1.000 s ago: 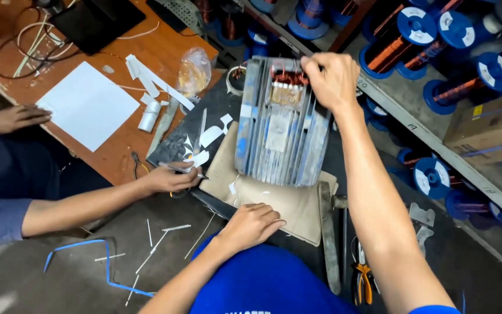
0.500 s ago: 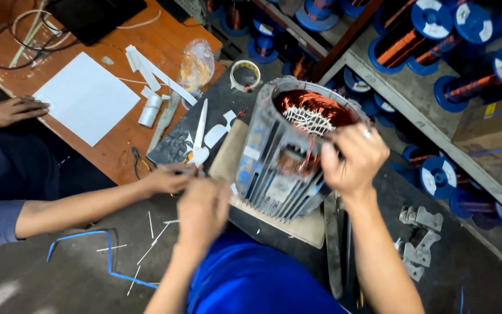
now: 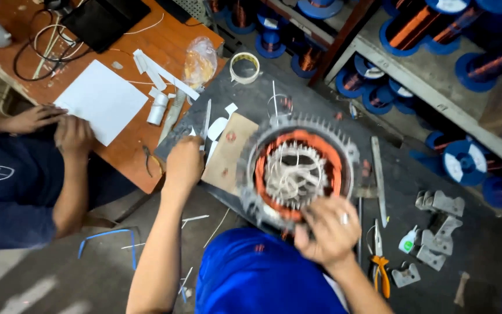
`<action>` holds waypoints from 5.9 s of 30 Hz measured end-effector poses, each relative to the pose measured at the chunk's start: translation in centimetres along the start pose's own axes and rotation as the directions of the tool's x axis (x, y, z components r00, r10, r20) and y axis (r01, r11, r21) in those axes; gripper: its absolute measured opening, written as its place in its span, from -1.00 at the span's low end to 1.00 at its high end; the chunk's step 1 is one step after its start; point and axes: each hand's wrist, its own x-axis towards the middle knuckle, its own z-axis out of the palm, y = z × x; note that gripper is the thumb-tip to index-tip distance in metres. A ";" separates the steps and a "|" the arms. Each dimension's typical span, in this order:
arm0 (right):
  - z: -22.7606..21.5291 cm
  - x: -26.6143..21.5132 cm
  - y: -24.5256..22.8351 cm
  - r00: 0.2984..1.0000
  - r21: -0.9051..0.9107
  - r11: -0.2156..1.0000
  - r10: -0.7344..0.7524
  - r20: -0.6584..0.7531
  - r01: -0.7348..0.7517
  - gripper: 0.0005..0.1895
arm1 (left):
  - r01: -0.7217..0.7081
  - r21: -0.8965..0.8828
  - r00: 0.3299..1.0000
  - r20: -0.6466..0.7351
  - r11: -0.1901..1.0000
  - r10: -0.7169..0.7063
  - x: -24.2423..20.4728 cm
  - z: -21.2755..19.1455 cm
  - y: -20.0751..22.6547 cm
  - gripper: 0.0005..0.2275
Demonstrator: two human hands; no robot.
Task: The person works on a motor stator, using a hammer to tap the copper windings into place. They then insert white insulating paper into the slots between the windings and use a metal rod to press the paper down securely.
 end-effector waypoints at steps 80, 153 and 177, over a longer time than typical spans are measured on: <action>-9.1 2.9 1.4 0.921 0.104 0.917 0.376 0.104 -0.386 -0.70 | -0.208 0.239 0.906 -0.318 0.948 0.279 13.4 11.9 -4.6 -0.89; -1.3 16.3 9.2 0.591 -0.088 0.985 -0.015 0.806 0.145 -0.83 | -0.742 -0.101 0.670 -0.095 0.663 0.736 3.2 -9.4 20.4 -0.85; -1.2 16.9 8.4 0.532 -0.117 0.975 -0.003 0.847 0.192 -0.81 | -0.794 0.149 0.553 -0.228 0.590 0.801 4.0 -8.4 20.2 -0.91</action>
